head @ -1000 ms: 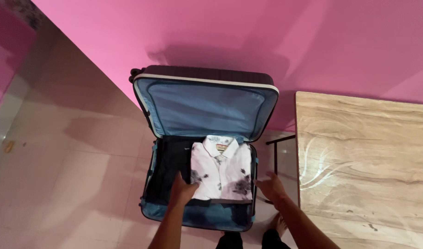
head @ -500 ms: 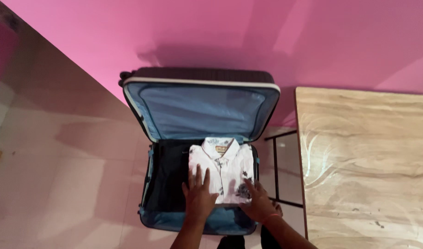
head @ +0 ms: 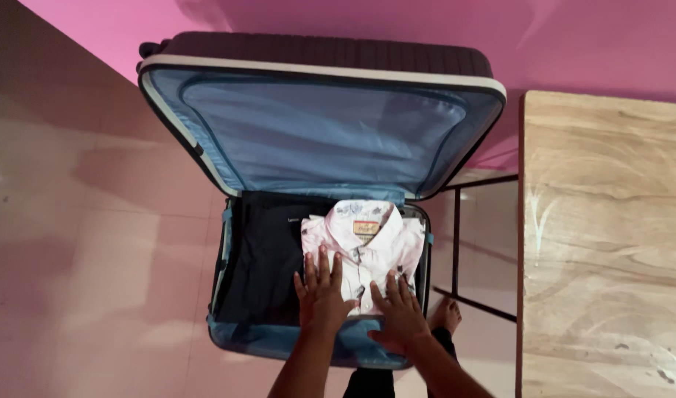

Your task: The person takes a shirt from a laundry basket, spreads it out on a table to fold it, and then places the folded shirt into a suitcase before closing the lid.

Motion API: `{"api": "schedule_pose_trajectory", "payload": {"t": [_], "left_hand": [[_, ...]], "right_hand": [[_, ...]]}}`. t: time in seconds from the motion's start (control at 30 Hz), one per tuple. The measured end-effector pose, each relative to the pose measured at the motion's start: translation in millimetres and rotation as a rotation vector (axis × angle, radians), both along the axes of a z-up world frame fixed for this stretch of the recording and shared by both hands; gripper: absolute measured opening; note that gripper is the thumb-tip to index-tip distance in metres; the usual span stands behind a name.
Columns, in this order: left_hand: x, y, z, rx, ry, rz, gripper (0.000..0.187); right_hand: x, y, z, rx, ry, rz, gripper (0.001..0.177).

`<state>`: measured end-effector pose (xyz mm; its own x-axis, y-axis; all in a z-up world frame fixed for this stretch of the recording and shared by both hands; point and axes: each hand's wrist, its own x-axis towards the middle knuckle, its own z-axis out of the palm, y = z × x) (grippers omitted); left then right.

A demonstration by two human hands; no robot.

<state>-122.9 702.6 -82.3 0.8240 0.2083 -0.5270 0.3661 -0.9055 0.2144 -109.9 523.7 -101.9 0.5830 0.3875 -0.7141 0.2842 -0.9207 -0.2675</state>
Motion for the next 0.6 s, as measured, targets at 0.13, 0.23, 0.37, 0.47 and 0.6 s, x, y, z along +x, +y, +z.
{"api": "schedule_pose_trajectory", "payload": {"t": [0.13, 0.23, 0.37, 0.47, 0.6], "left_hand": [[17, -19, 38, 0.026, 0.087, 0.149, 0.092], [44, -11, 53, -0.014, 0.015, 0.362, 0.073], [60, 7, 49, 0.053, -0.156, 0.141, 0.106], [67, 21, 35, -0.07, -0.131, 0.09, 0.126], [77, 35, 29, -0.109, 0.075, 0.022, 0.132]], "right_hand": [[24, -8, 4, 0.059, 0.037, -0.02, 0.11], [51, -4, 23, 0.257, -0.247, -0.281, 0.115], [87, 14, 40, 0.177, -0.272, -0.121, 0.133], [100, 17, 27, 0.164, -0.254, -0.05, 0.138], [120, 19, 3, 0.041, -0.113, 0.007, 0.141]]}}
